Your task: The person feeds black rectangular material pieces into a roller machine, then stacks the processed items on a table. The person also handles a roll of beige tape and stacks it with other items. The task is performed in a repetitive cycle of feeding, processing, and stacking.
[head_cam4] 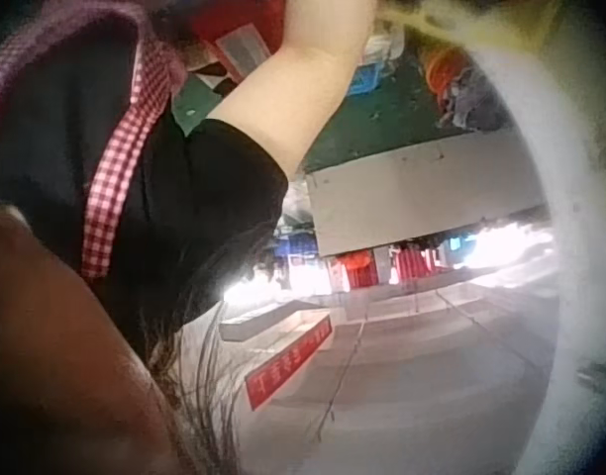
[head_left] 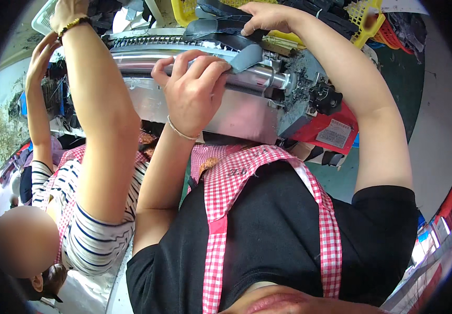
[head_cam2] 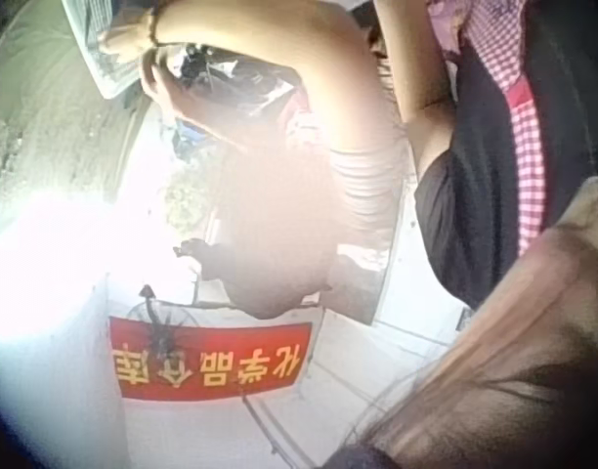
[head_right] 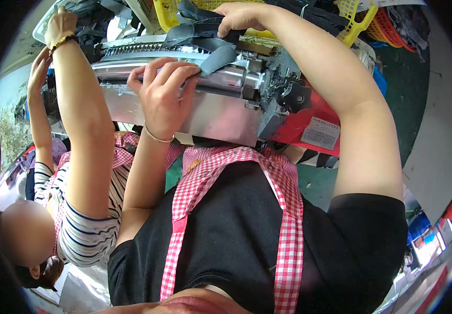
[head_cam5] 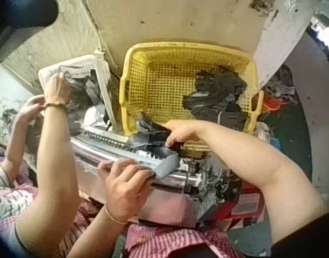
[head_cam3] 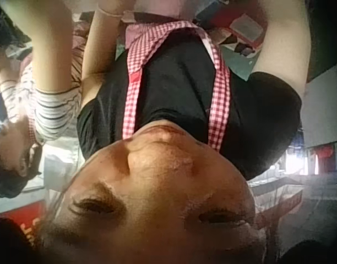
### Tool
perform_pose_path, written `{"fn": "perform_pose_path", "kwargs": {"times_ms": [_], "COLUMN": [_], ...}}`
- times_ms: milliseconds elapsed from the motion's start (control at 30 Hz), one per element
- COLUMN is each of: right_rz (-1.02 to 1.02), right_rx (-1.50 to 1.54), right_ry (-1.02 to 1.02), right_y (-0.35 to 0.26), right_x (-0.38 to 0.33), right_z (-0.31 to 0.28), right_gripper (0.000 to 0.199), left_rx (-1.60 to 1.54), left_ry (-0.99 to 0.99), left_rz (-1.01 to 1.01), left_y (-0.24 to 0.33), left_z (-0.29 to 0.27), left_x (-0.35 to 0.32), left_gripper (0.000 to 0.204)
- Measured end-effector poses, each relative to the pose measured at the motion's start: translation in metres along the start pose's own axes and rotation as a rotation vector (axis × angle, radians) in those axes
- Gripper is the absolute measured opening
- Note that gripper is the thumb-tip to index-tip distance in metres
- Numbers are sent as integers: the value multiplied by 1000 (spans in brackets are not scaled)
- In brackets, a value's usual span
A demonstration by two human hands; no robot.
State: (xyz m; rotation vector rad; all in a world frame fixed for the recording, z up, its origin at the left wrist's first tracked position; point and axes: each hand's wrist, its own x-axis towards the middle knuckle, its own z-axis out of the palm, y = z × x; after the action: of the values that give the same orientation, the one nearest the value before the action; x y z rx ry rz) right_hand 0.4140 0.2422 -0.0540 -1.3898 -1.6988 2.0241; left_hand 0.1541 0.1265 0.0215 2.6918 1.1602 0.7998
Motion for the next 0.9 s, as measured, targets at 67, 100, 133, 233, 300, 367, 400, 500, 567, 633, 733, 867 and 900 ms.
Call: {"fn": "perform_pose_path", "kwargs": {"times_ms": [67, 100, 133, 233, 300, 367, 400, 500, 567, 633, 733, 867, 900], "right_rz": [-39, -55, -71, -121, -162, -171, -206, -327, -340, -307, -388, -289, -288], "right_rx": [148, 222, 297, 384, 416, 398, 432, 535, 554, 525, 385, 399, 439], "right_ry": [17, 38, 59, 67, 160, 167, 200, 282, 316, 268, 340, 442, 401], "right_y": [-8, -12, -15, -2, -3, -25, -31, -51, -59, -69, -62, -64, -72], "right_x": [-6, -10, -13, -9, -4, -24, -30, -42, -43, -47, -43, -49, -60], "right_z": [1, 1, 0, -30, -18, -9, -8, -7, -7, -11, -16, -20, -19], "right_gripper": [28, 29, 29, 30, 28, 41, 41, 43, 42, 38, 37, 51, 54], "left_rx": [-148, -287, -428, -1375, -1500, -1486, -1504, -1420, -1581, -1749, -1900, -1827, -1841], "left_ry": [58, 87, 115, 221, 188, 269, 282, 183, 229, 133, 118, 153, 113], "left_rz": [-96, -197, -296, -738, -928, -1015, -1064, -1171, -1168, -1189, -1171, -1174, -1151], "left_y": [1, -1, -2, -19, -39, -64, -69, -63, -40, -34, -45, -3, 0], "left_z": [-4, -5, -5, -10, -1, 27, 33, 37, 40, 45, 71, 54, 60], "left_x": [2, 4, 7, 47, 67, 74, 80, 106, 122, 139, 151, 164, 166], "left_gripper": [15, 12, 9, 23, 31, 30, 30, 20, 17, 22, 29, 36, 36]}}
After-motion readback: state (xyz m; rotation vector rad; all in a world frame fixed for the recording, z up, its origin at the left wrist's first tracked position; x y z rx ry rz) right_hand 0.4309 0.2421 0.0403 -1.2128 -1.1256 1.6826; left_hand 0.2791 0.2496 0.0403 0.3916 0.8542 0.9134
